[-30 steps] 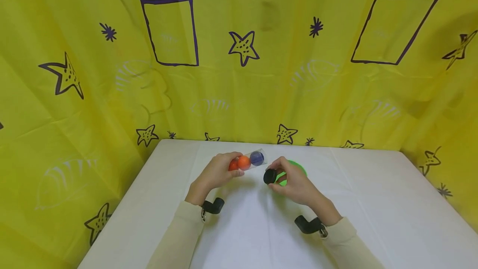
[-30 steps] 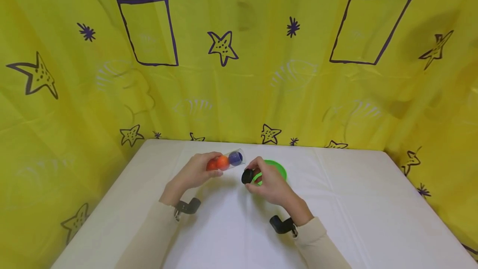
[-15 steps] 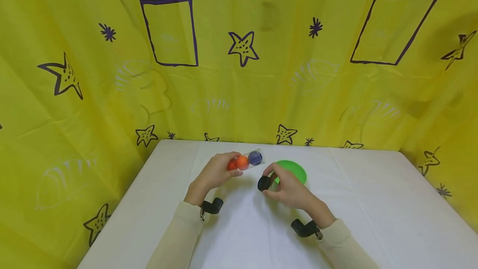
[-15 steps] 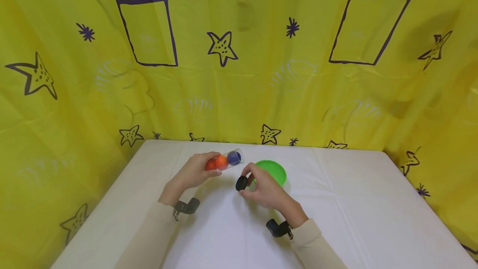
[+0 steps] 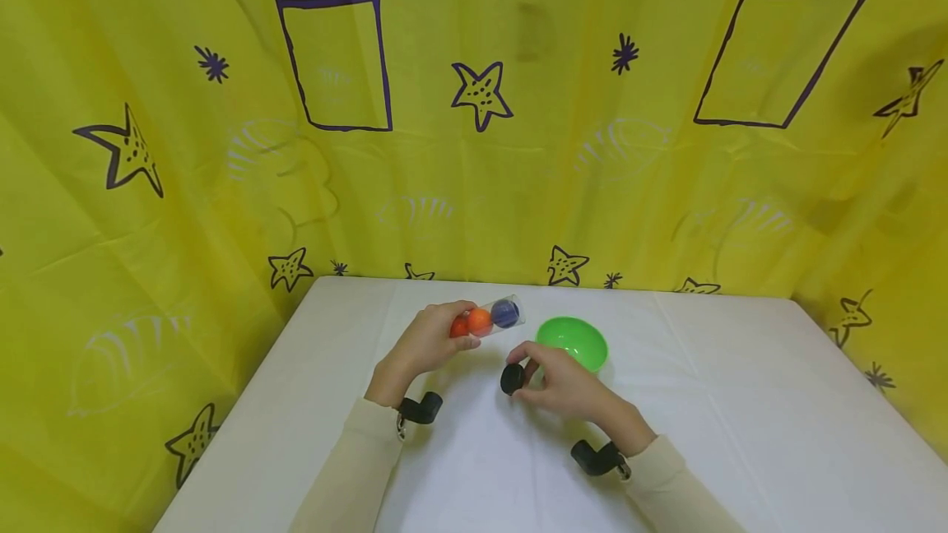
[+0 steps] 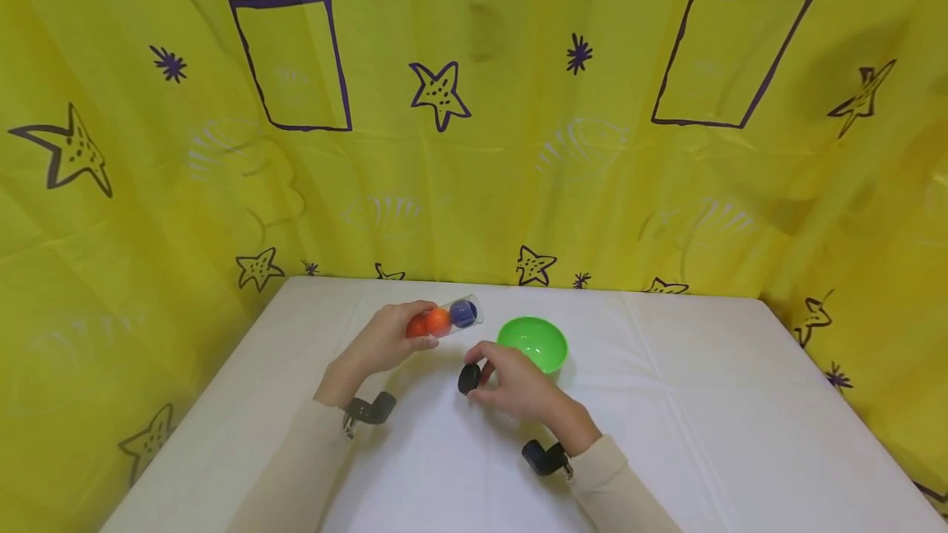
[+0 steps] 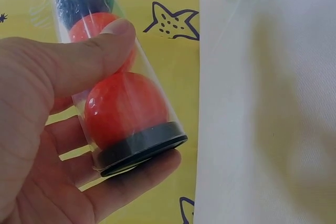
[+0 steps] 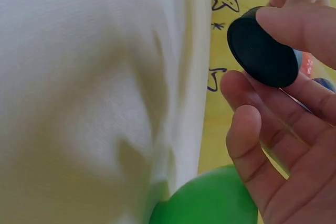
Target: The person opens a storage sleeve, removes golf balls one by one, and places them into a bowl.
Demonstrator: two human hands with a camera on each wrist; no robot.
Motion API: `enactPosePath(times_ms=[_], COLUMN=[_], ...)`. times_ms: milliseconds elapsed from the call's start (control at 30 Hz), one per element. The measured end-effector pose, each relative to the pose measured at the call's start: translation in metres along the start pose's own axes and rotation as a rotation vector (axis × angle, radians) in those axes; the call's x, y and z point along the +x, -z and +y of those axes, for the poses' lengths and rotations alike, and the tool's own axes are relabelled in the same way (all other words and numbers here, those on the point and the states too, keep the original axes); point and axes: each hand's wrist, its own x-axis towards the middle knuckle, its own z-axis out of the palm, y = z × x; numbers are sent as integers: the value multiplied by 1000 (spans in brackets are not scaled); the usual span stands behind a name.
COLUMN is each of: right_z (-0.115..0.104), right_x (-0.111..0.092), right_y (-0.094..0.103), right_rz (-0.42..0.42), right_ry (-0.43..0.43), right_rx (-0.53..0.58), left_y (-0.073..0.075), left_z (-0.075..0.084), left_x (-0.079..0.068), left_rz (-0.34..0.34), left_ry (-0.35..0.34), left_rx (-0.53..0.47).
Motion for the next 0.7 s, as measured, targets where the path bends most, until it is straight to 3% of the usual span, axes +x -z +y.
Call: enactPosePath(times_ms=[700], right_z=[7], right_x=[0], right_y=[-16], right_rz=[-130], right_ry=[-30], right_rx=[-86], left_y=[-2], left_z=[-1], left_x=[1], left_rz=[2], left_ry=[9], left_rx=[7])
